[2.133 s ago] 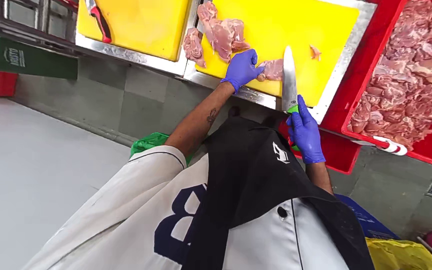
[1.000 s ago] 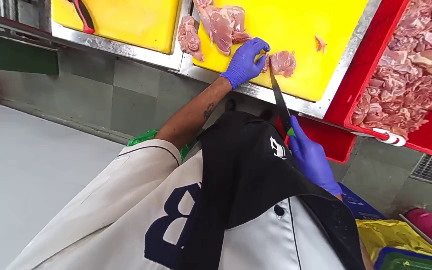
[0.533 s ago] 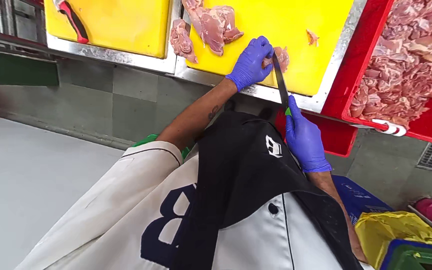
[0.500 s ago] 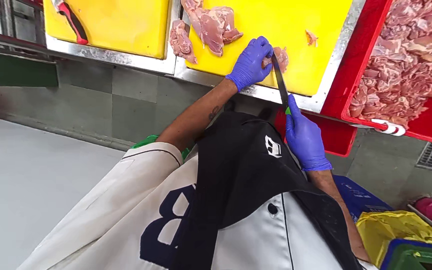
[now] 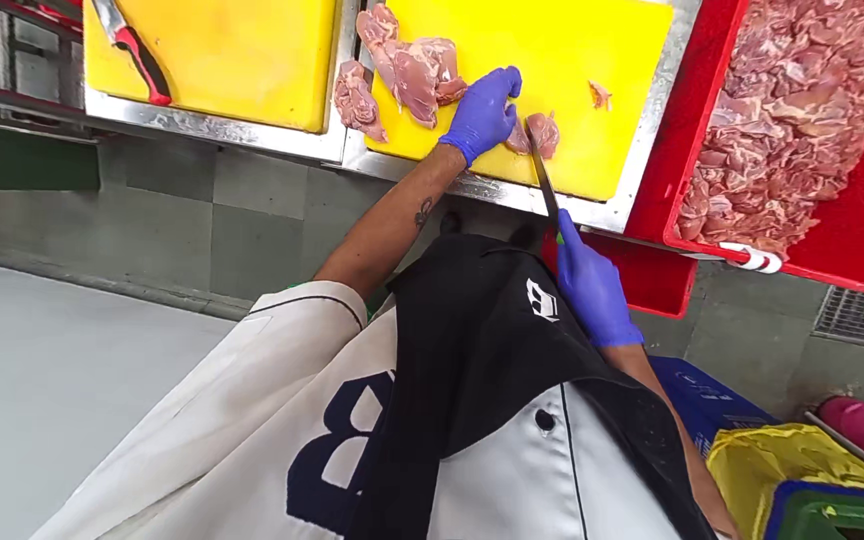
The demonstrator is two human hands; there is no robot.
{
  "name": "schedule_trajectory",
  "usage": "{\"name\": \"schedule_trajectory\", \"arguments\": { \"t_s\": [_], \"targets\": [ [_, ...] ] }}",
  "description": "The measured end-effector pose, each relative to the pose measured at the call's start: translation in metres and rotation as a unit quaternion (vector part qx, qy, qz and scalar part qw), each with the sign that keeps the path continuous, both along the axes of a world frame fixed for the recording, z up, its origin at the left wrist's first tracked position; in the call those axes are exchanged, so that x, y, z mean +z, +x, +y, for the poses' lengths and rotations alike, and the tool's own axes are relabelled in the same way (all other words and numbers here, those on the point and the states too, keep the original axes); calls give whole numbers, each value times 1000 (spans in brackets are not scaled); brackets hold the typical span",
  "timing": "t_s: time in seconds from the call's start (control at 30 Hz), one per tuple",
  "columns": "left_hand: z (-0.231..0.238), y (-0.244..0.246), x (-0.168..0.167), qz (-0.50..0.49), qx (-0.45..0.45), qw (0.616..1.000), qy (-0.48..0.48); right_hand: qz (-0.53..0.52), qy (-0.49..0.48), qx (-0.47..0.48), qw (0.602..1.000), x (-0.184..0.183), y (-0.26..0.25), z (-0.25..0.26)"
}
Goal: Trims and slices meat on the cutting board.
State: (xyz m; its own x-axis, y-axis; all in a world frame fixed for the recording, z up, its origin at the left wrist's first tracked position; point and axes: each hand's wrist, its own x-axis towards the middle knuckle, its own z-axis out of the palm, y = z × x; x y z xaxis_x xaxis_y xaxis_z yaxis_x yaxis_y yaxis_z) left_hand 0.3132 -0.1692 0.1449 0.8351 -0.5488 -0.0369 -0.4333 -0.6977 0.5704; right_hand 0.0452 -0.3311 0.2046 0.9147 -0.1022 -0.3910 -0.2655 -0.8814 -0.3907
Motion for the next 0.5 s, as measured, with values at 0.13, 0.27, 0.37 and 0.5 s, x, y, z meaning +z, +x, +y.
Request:
{"name": "schedule_trajectory", "arguments": {
  "t_s": [0.13, 0.27, 0.37, 0.5],
  "targets": [
    [-2, 2, 7, 6, -48, 999, -21, -10, 68, -13, 998, 21, -42, -23],
    [11, -22, -9, -52, -159, 986, 18, -72, 108, -71, 989, 28, -47, -25],
    [24, -37, -17, -80, -100, 991, -21, -88, 106, -68, 988, 19, -23, -10],
    [35, -50, -13, -93, -44, 994, -41, -51, 88, -42, 994, -1, 15, 8]
  ]
}}
